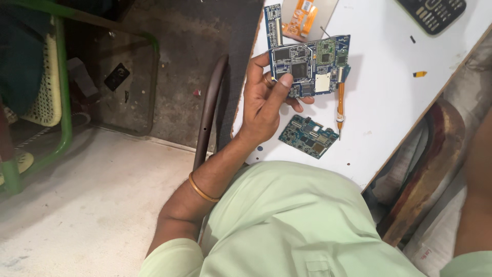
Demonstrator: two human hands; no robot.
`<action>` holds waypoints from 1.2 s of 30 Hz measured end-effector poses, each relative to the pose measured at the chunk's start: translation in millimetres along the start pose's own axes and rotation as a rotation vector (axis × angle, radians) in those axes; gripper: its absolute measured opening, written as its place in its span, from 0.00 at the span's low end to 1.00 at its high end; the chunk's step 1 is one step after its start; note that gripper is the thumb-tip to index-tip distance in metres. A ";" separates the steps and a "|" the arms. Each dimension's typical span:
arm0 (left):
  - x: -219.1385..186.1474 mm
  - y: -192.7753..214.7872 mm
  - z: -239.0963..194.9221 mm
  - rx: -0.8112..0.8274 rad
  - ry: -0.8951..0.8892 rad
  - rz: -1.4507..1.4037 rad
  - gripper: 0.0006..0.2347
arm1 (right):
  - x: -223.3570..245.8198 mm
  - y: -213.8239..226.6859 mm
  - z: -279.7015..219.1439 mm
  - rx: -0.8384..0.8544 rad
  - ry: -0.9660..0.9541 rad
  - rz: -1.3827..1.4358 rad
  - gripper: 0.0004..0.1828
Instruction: The person holds a small circuit board and uses a screwdriver to gently scrape its surface. They then use a toothbrush to scrub the board, focusing on different areas. The person continues to clean the board with the toothbrush, ensuring thorough coverage.
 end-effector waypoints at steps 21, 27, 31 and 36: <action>14.8 -4.7 -9.9 0.018 -0.024 0.233 0.24 | -5.0 -32.5 -158.9 -0.136 0.389 -0.748 0.23; 14.4 -2.6 -10.1 0.032 -0.049 0.261 0.24 | -20.6 -25.5 -160.6 -0.083 0.370 -0.708 0.24; 15.3 -3.3 -10.7 0.070 -0.062 0.244 0.23 | -18.4 -21.4 -158.3 -0.121 0.364 -0.670 0.15; 12.4 -3.7 -13.5 0.070 -0.084 0.278 0.21 | -4.4 -25.1 -157.3 -0.100 0.450 -0.709 0.22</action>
Point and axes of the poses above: each hand's wrist, its own z-axis towards the middle knuckle, its own y-axis out of the back of the hand, x = y × z, the point moved 6 cm from there along z, towards the middle knuckle, and after that the axes turned 6 degrees about x, right-handed, at the moved point
